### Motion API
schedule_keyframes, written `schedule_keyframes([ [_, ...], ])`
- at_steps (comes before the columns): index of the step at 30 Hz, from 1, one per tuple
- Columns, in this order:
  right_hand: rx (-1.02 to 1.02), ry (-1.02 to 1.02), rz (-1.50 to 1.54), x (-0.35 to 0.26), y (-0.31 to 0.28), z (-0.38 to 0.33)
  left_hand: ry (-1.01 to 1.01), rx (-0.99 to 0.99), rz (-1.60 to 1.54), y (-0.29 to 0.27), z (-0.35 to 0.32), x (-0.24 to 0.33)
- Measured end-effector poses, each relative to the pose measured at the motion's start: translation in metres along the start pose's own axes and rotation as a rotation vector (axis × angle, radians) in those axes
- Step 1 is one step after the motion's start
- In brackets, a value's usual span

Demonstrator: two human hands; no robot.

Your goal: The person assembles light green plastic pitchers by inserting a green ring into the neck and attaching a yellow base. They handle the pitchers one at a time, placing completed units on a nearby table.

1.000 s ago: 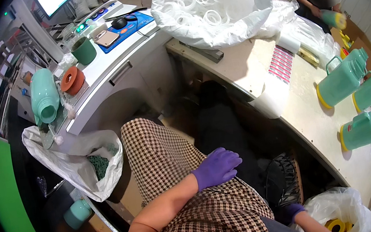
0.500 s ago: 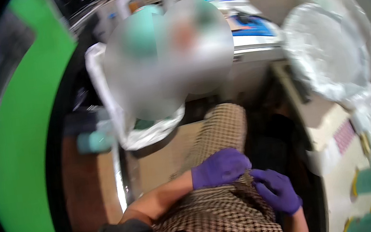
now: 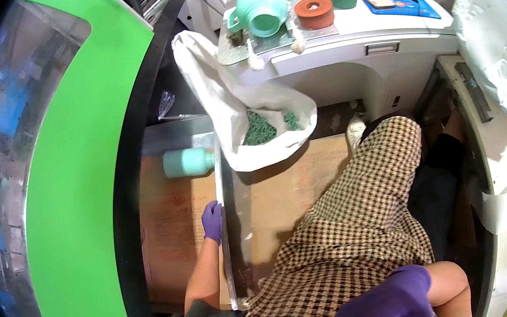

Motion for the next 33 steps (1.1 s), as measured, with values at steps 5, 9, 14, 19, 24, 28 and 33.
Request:
schedule_keyframes([
  [5,0.403,-0.153,-0.184,-0.010,-0.037,-0.052,-0.072,0.076,0.036,-0.020,0.032,0.014],
  [9,0.639,-0.302,0.059,0.032,-0.085,-0.136,-0.081,-0.067,0.709,-0.030,0.009,-0.110],
  [14,1.401,-0.304,0.474,0.112,-0.141,-0.221,-0.307,0.100,0.427,-0.020,-0.022,-0.098],
  [19,1.169,-0.186,0.171,0.111,-0.139,-0.220,-0.255,0.122,0.427,-0.021,-0.019,-0.096],
  [24,1.154,-0.216,0.141,0.110,-0.136,-0.231,-0.373,0.014,0.673,-0.012,-0.006,-0.097],
  [28,1.146,-0.227,0.210,0.114,-0.134,-0.238,-0.316,-0.159,0.884,-0.016,0.008,-0.109],
  [33,1.122,-0.245,0.203,0.112,-0.126,-0.245,-0.221,0.053,0.513,-0.025,0.047,-0.067],
])
Point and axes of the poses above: each hand's wrist, its own z-axis towards the middle knuckle, its own y-axis out of the palm, x = y × z, the point moved 9 cm from there along z, towards the middle knuckle, and after that the axes turned 10 degrees about -z, right-handed, at the moved point
